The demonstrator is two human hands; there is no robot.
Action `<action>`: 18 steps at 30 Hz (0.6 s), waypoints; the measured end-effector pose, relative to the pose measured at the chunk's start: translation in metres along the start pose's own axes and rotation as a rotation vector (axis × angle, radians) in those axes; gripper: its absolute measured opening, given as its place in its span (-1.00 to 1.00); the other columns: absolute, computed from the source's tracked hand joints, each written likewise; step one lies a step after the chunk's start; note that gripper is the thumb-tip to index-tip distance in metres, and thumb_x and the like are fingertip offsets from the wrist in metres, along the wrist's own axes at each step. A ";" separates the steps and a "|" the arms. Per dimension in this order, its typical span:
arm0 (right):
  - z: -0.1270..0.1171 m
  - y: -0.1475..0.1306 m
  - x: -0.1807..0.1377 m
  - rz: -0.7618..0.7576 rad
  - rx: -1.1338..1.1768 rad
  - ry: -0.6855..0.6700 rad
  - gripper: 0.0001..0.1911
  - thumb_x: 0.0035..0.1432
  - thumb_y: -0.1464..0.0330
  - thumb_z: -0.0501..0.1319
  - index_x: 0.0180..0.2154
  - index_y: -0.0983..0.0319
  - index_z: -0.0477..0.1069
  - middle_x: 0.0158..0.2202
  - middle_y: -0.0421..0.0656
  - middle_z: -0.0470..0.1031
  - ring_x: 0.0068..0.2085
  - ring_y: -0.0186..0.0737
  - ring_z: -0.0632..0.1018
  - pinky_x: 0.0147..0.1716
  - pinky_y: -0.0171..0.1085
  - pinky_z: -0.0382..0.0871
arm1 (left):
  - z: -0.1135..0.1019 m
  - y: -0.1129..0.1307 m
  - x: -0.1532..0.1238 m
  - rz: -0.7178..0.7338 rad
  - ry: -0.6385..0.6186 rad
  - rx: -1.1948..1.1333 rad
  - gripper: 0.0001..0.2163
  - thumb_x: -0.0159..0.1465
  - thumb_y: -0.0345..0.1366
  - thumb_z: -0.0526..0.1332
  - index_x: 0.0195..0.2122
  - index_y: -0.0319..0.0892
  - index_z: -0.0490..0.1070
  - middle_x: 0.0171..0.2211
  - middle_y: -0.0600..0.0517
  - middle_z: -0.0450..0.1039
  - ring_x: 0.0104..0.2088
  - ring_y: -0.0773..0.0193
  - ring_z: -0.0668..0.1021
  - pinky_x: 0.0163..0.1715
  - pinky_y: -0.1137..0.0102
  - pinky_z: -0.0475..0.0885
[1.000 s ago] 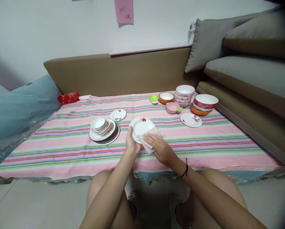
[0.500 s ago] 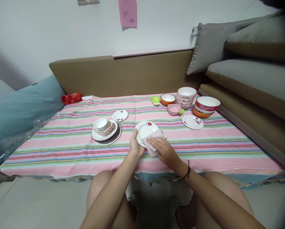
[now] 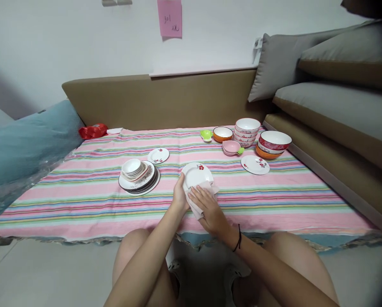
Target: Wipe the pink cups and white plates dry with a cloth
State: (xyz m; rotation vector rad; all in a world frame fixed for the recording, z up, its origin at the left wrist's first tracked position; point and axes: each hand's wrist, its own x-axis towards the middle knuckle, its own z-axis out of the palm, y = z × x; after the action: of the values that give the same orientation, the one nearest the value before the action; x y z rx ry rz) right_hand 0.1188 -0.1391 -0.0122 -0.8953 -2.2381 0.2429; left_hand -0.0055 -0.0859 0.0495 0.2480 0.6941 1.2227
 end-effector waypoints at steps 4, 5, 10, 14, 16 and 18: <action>-0.005 0.017 0.002 0.120 0.005 0.080 -0.35 0.24 0.45 -0.06 0.35 0.15 -0.08 0.37 -0.11 0.01 0.38 -0.04 -0.02 0.30 0.16 -0.02 | -0.001 0.014 0.002 0.202 0.007 -0.004 -0.60 0.37 -0.18 0.01 0.06 -0.32 0.41 -0.14 -0.17 0.58 0.01 0.05 0.54 0.12 0.18 0.37; -0.005 0.022 0.003 0.206 0.035 0.133 -0.34 0.24 0.47 -0.08 0.35 0.15 -0.10 0.38 -0.11 -0.02 0.38 -0.04 -0.03 0.30 0.17 -0.02 | -0.001 0.012 0.002 0.209 0.005 0.008 -0.62 0.36 -0.19 0.02 0.06 -0.31 0.41 -0.12 -0.17 0.57 0.02 0.05 0.54 0.13 0.18 0.36; 0.001 0.025 0.010 0.297 0.120 0.184 -0.31 0.23 0.47 -0.07 0.36 0.13 -0.16 0.40 -0.14 -0.10 0.40 -0.01 -0.17 0.30 0.24 -0.10 | -0.001 -0.012 0.001 0.120 -0.042 0.055 -0.64 0.35 -0.20 0.08 0.04 -0.31 0.44 -0.06 -0.19 0.54 0.05 0.05 0.52 0.15 0.18 0.34; -0.002 0.013 0.006 0.029 0.071 -0.019 -0.29 0.21 0.46 -0.04 0.36 0.16 -0.16 0.37 -0.13 -0.01 0.38 -0.05 -0.04 0.31 0.16 -0.07 | 0.001 -0.004 0.002 0.093 -0.016 0.012 -0.59 0.37 -0.13 0.01 0.01 -0.33 0.45 -0.13 -0.20 0.57 0.03 0.03 0.53 0.12 0.16 0.37; -0.004 0.015 0.004 0.057 0.055 0.002 -0.28 0.19 0.48 -0.04 0.36 0.17 -0.13 0.37 -0.14 -0.01 0.39 -0.08 -0.05 0.32 0.13 -0.06 | 0.002 0.002 0.002 0.150 -0.014 -0.011 -0.58 0.38 -0.13 -0.02 0.02 -0.31 0.45 -0.14 -0.17 0.58 0.04 0.05 0.52 0.13 0.17 0.36; -0.005 0.020 0.005 0.191 0.067 0.089 -0.28 0.16 0.51 -0.06 0.35 0.19 -0.10 0.38 -0.14 -0.03 0.39 -0.09 -0.09 0.32 0.13 -0.06 | 0.002 0.001 0.002 0.191 -0.027 -0.010 -0.60 0.38 -0.14 -0.02 0.02 -0.29 0.44 -0.12 -0.15 0.57 0.05 0.07 0.51 0.15 0.19 0.34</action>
State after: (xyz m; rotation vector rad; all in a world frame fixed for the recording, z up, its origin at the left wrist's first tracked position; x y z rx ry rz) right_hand 0.1308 -0.1212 -0.0140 -1.0639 -2.0528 0.3562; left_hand -0.0047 -0.0838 0.0508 0.3276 0.6522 1.4021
